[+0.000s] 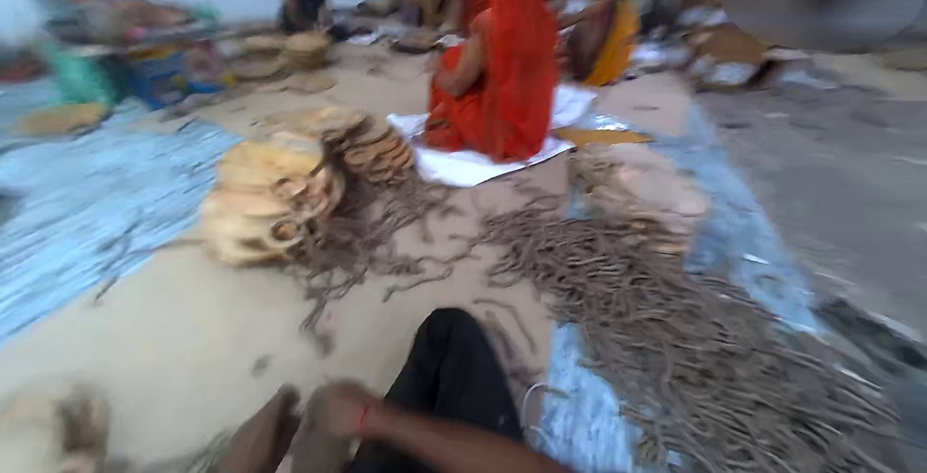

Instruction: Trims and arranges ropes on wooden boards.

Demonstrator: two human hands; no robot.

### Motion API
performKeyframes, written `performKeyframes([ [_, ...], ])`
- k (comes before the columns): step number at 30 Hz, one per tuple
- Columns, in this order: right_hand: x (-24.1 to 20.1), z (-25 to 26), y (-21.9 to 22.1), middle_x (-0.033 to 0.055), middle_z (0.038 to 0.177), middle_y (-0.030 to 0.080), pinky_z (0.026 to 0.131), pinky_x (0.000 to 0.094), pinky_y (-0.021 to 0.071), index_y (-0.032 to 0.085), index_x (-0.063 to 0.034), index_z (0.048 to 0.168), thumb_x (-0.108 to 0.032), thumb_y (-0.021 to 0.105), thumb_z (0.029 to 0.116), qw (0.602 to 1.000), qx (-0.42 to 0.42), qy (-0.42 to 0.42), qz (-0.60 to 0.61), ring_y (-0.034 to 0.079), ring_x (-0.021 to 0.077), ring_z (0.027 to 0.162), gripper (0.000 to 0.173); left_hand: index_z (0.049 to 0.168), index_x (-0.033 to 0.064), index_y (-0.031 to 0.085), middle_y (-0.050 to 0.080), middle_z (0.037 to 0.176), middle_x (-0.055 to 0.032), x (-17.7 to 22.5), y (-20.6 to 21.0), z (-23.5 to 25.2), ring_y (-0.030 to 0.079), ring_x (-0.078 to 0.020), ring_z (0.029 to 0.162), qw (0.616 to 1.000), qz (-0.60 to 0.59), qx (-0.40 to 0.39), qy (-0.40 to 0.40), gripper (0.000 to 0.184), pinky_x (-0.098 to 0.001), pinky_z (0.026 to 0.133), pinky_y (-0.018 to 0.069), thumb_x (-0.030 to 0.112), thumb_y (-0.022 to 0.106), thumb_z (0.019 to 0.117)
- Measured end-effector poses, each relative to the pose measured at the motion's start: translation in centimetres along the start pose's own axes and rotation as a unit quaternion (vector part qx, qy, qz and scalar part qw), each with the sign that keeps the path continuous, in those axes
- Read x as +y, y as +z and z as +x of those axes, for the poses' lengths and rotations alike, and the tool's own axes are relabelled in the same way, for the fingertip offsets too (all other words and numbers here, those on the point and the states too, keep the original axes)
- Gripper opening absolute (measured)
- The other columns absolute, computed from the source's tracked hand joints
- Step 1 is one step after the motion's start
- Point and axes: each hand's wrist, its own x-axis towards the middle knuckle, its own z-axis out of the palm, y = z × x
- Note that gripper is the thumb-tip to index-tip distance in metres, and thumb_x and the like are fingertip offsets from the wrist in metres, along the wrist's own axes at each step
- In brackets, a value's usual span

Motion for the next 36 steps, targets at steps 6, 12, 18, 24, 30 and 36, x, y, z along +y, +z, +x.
performKeyframes([
  [6,4.5,4.8,-2.5,0.018,0.118,0.071,0.098,0.0486,0.0525,0.069,-0.0042,0.128,-0.023,0.051,0.1087,0.999,-0.04,0.011,0.004,0.069,0.0295,0.105,0.032,0.121,-0.0036,0.067,0.064,0.123,-0.0233,-3.3,4.7,3.8,0.067,-0.033,0.104,0.973,-0.22,0.075,0.0,0.036,-0.0473,0.097,0.0554,0.026,0.065,0.1014],
  [12,5.3,6.5,-1.6,0.0116,0.106,0.074,0.083,0.0446,0.0558,0.073,-0.011,0.122,-0.014,0.055,0.1065,0.998,0.041,0.038,0.028,0.069,0.0238,0.087,0.024,0.124,-0.0025,0.062,0.069,0.105,-0.0188,-3.8,6.8,5.9,0.072,-0.0278,0.087,0.926,-0.356,0.077,-0.097,0.033,-0.0452,0.085,0.06,0.022,0.066,0.1021],
  [18,6.0,7.2,-1.2,0.013,0.106,0.074,0.085,0.0486,0.0562,0.075,-0.0098,0.116,-0.014,0.059,0.1044,0.995,0.052,0.088,0.007,0.071,0.0273,0.091,0.02,0.117,-0.0036,0.068,0.072,0.106,-0.0192,-3.3,8.1,7.8,0.072,-0.0268,0.093,0.91,-0.387,0.06,-0.136,0.025,-0.0447,0.091,0.0576,0.017,0.059,0.1047],
  [24,6.1,7.3,-1.4,0.0122,0.11,0.074,0.09,0.0476,0.0563,0.075,-0.0095,0.115,-0.012,0.069,0.0983,0.994,0.054,0.094,0.014,0.071,0.0263,0.097,0.018,0.111,-0.0022,0.071,0.072,0.097,-0.0165,-2.2,7.9,8.2,0.071,-0.0248,0.085,0.91,-0.372,0.07,-0.168,0.022,-0.0438,0.085,0.0573,0.016,0.06,0.1039],
  [30,5.0,6.8,-1.9,0.0136,0.109,0.074,0.085,0.0489,0.0563,0.074,-0.0088,0.115,-0.012,0.067,0.1003,0.992,0.036,0.117,0.035,0.071,0.0282,0.094,0.017,0.111,-0.002,0.072,0.072,0.095,-0.0143,-2.4,7.5,8.1,0.068,-0.0204,0.084,0.904,-0.389,0.067,-0.164,0.023,-0.0395,0.085,0.0554,0.014,0.056,0.1051],
  [36,4.3,6.3,-2.2,0.0181,0.108,0.073,0.086,0.0552,0.0545,0.075,-0.0066,0.112,-0.01,0.068,0.0987,0.989,0.025,0.143,-0.012,0.07,0.035,0.096,0.015,0.112,-0.002,0.072,0.071,0.098,-0.0158,-2.3,7.7,8.2,0.068,-0.0229,0.087,0.909,-0.382,0.054,-0.161,0.024,-0.0414,0.087,0.0545,0.014,0.055,0.1057],
])
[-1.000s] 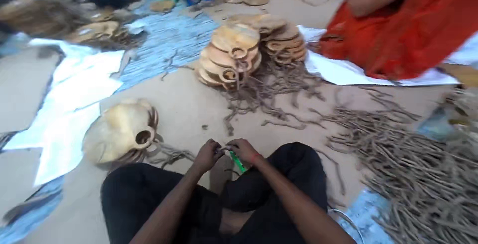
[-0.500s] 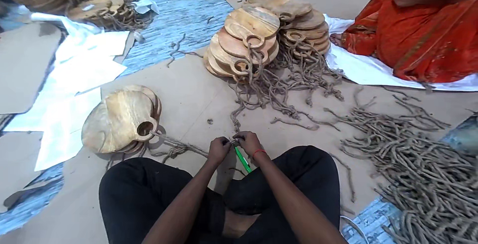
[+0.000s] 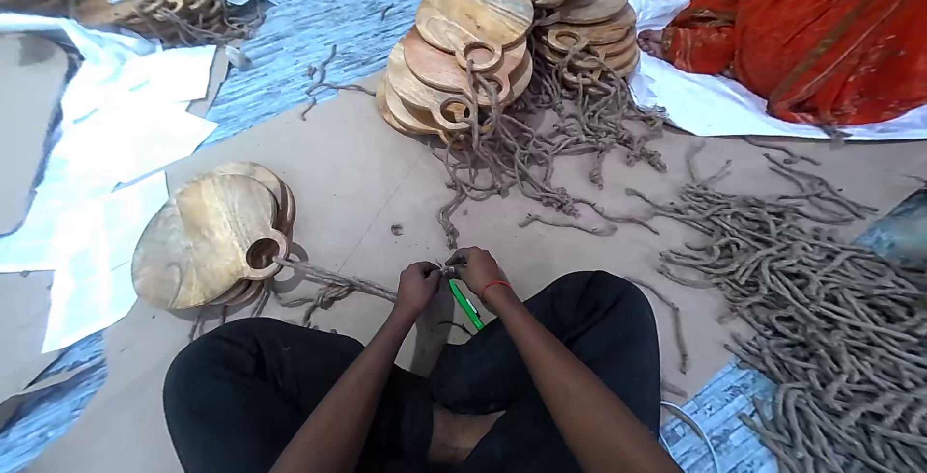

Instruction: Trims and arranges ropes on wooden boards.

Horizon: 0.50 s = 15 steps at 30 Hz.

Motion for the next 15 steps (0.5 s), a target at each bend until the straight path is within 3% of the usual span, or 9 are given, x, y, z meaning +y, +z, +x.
performKeyframes([
  [3,0.0,0.6,-0.4,0.0192,0.106,0.073,0.087,0.0565,0.0539,0.075,-0.0063,0.111,-0.014,0.069,0.098,0.998,-0.041,0.006,-0.045,0.069,0.0363,0.096,0.017,0.113,-0.0022,0.072,0.072,0.104,-0.0186,-0.2,0.3,-0.1,0.07,-0.028,0.094,1.0,0.029,-0.008,0.003,0.024,-0.0464,0.091,0.0553,0.015,0.057,0.105],
  [7,-0.2,1.3,-0.4,0.0166,0.108,0.073,0.09,0.0535,0.0536,0.075,-0.0089,0.112,-0.018,0.066,0.0996,0.992,-0.069,0.01,-0.102,0.069,0.0333,0.101,0.018,0.117,-0.0012,0.071,0.07,0.113,-0.0193,0.2,0.5,-0.4,0.069,-0.0284,0.102,0.997,0.074,-0.004,0.006,0.025,-0.0446,0.096,0.0544,0.016,0.058,0.1047],
  [15,-0.4,0.6,0.2,0.0206,0.109,0.069,0.089,0.0578,0.0536,0.075,-0.0045,0.106,-0.002,0.07,0.0932,0.996,0.04,-0.068,-0.042,0.067,0.0399,0.103,0.014,0.115,-0.003,0.072,0.068,0.118,-0.0219,0.4,0.5,0.9,0.067,-0.034,0.108,0.989,0.13,0.062,0.036,0.024,-0.0489,0.099,0.0524,0.014,0.058,0.1045],
])
